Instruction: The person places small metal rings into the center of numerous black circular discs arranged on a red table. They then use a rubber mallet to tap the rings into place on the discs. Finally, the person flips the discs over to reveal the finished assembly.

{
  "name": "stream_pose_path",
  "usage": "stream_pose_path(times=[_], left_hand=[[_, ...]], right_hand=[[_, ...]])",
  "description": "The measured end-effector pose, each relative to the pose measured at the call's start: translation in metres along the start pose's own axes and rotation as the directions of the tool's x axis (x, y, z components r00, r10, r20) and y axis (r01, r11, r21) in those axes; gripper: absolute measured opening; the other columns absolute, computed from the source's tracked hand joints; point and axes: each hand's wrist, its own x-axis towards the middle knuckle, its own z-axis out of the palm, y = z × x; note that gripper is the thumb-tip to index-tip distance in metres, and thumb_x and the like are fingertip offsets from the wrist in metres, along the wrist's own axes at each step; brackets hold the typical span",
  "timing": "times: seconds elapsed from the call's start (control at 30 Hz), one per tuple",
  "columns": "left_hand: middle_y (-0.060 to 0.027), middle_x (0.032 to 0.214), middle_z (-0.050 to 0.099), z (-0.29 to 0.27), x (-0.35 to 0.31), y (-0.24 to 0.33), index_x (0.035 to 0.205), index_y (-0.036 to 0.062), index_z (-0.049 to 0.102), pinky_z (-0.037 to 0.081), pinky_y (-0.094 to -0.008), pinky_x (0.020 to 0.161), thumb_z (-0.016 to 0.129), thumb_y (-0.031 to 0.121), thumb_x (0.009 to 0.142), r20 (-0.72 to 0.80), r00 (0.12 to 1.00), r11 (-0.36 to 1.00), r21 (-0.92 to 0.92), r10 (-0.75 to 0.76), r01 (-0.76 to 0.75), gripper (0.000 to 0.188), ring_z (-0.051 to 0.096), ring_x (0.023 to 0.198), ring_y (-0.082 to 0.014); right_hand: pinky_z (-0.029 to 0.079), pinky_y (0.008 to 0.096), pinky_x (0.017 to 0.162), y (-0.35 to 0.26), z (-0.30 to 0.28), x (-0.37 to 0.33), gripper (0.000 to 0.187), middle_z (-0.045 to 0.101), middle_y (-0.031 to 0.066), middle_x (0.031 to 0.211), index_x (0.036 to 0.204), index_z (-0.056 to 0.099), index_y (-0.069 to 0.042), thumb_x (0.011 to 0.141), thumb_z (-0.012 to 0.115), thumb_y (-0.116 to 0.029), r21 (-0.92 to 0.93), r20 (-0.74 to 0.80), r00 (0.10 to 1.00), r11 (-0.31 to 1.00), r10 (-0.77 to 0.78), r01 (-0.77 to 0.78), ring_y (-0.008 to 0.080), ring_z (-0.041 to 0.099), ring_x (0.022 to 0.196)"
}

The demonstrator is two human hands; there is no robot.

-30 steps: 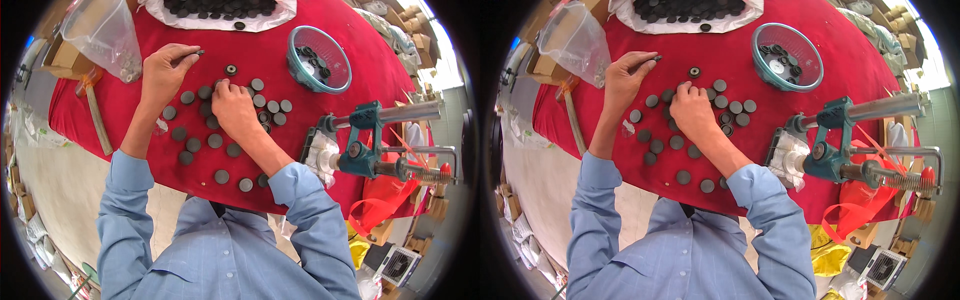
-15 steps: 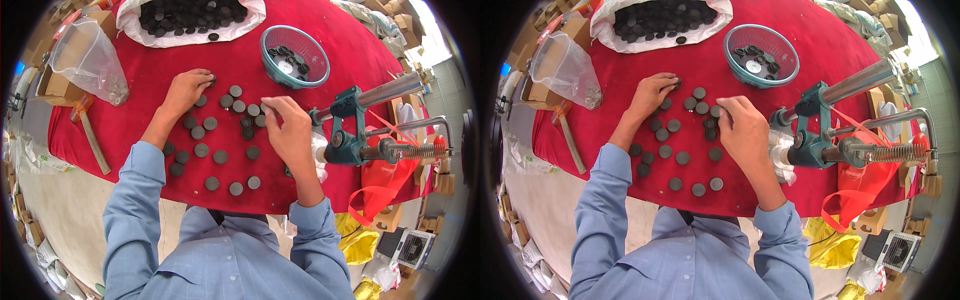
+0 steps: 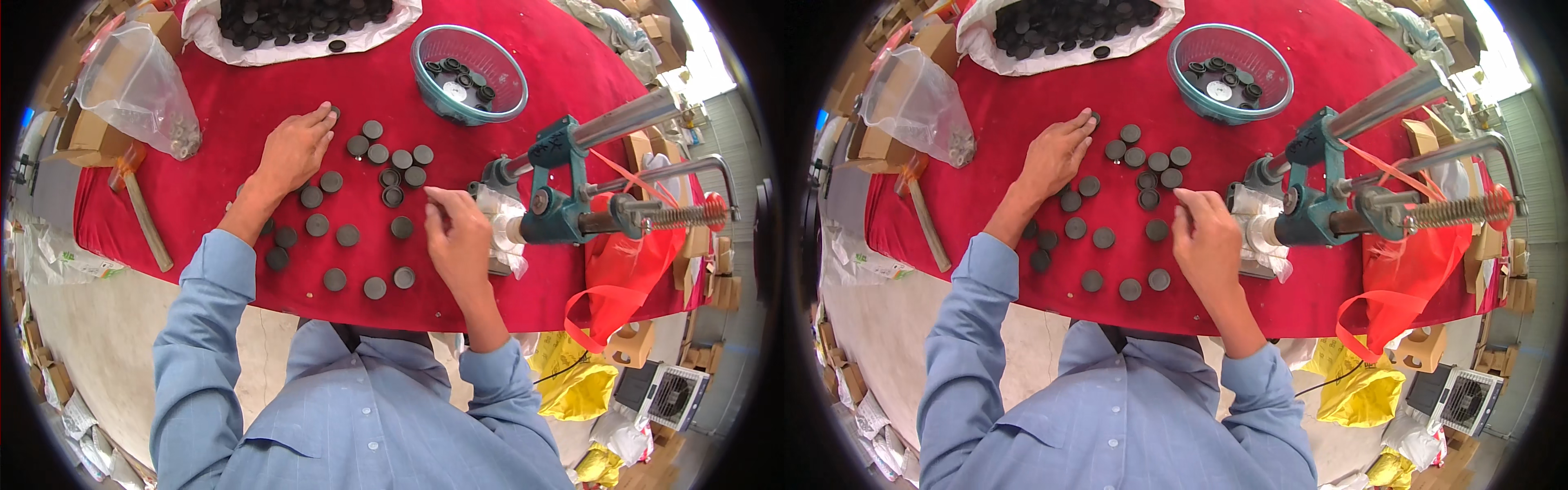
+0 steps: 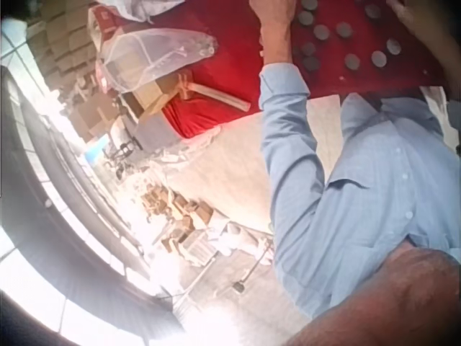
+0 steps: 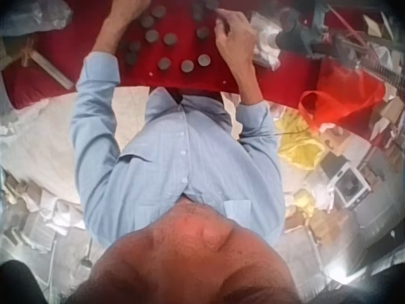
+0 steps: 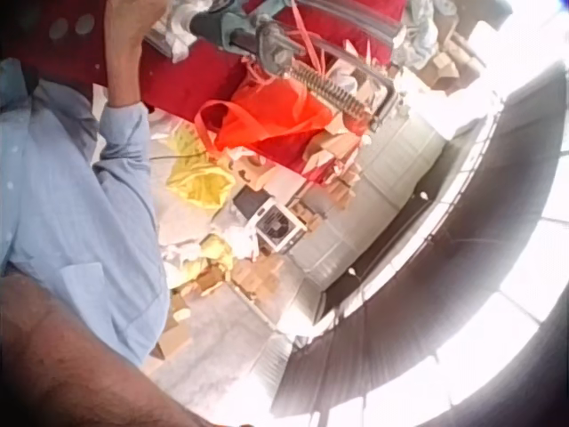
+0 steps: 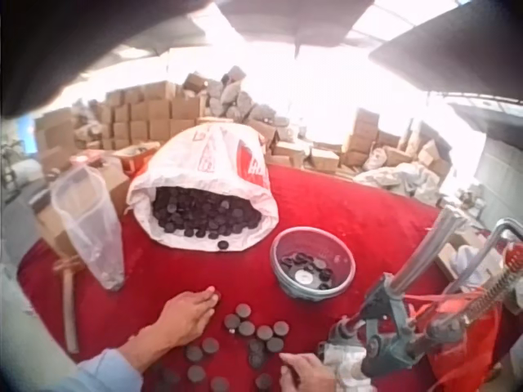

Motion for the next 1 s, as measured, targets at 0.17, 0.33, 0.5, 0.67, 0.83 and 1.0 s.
stream_pose_path(times=[0.17, 0.33, 0.5, 0.67, 0.83, 1.0], left_hand=[[-0.0102, 0.151, 0.067, -0.001, -0.008, -0.001, 0.138, 0.0065, 0.073, 0.05, -0.0464, 0.113, 0.065, 0.019, 0.106, -0.025, 1.0, 0.998, 0.064, -0.003, 0.005, 0.035, 0.066, 0.135, -0.0293], [-0.0159, 0.144, 0.071, -0.015, 0.0, -0.008, 0.135, 0.0043, 0.074, 0.05, -0.0465, 0.115, 0.067, 0.018, 0.105, -0.041, 0.999, 0.989, -0.145, -0.003, -0.003, 0.034, 0.066, 0.134, -0.0333], [-0.0188, 0.134, 0.075, -0.077, -0.034, 0.001, 0.132, 0.0008, 0.074, 0.054, -0.0418, 0.11, 0.068, 0.012, 0.104, -0.291, 0.92, 0.917, -0.372, -0.262, 0.143, 0.031, 0.071, 0.126, -0.0325], [-0.016, 0.122, 0.076, -0.097, -0.133, -0.002, 0.126, -0.0018, 0.074, 0.055, -0.0375, 0.104, 0.065, 0.009, 0.106, -0.298, 0.837, 0.85, -0.419, -0.46, 0.318, 0.024, 0.073, 0.115, -0.0275], [-0.016, 0.122, 0.076, -0.077, -0.192, 0.008, 0.123, -0.0028, 0.074, 0.056, -0.0376, 0.102, 0.066, 0.005, 0.105, -0.289, 0.768, 0.784, -0.467, -0.572, 0.408, 0.021, 0.073, 0.114, -0.0285], [-0.0173, 0.132, 0.072, -0.07, -0.193, 0.019, 0.128, -0.0006, 0.072, 0.056, -0.0406, 0.105, 0.068, 0.004, 0.103, -0.32, 0.811, 0.857, -0.346, -0.491, 0.383, 0.025, 0.07, 0.121, -0.0339]], right_hand=[[0.06, 0.0453, 0.073, -0.016, 0.038, 0.023, 0.031, 0.071, 0.0134, 0.101, 0.111, 0.073, -0.01, 0.093, 0.082, -0.033, -0.418, 0.122, 0.992, 0.905, -0.03, 0.079, 0.0324, 0.078, 0.089], [0.062, 0.0469, 0.071, -0.017, 0.067, 0.03, 0.033, 0.068, 0.0132, 0.107, 0.112, 0.071, -0.011, 0.091, 0.085, -0.032, -0.5, 0.247, 0.969, 0.853, -0.026, 0.15, 0.0331, 0.078, 0.086], [0.064, 0.0497, 0.072, -0.017, 0.073, 0.025, 0.032, 0.065, 0.0173, 0.113, 0.11, 0.067, -0.008, 0.09, 0.086, -0.025, -0.406, 0.231, 0.969, 0.896, -0.092, 0.181, 0.0403, 0.077, 0.088], [0.064, 0.0519, 0.076, -0.021, 0.067, 0.036, 0.039, 0.063, 0.0195, 0.117, 0.116, 0.063, -0.004, 0.091, 0.085, -0.025, -0.382, 0.205, 0.978, 0.923, 0.037, 0.045, 0.0434, 0.076, 0.092], [0.065, 0.0486, 0.071, -0.019, 0.077, 0.032, 0.039, 0.057, 0.0182, 0.119, 0.117, 0.059, -0.004, 0.093, 0.084, -0.023, -0.313, 0.266, 0.958, 0.931, -0.105, 0.189, 0.0364, 0.075, 0.095], [0.065, 0.0472, 0.079, -0.035, 0.088, 0.016, 0.034, 0.057, 0.0177, 0.12, 0.119, 0.063, -0.004, 0.096, 0.08, -0.024, -0.365, 0.353, 0.917, 0.876, -0.184, 0.316, 0.0361, 0.068, 0.103]])
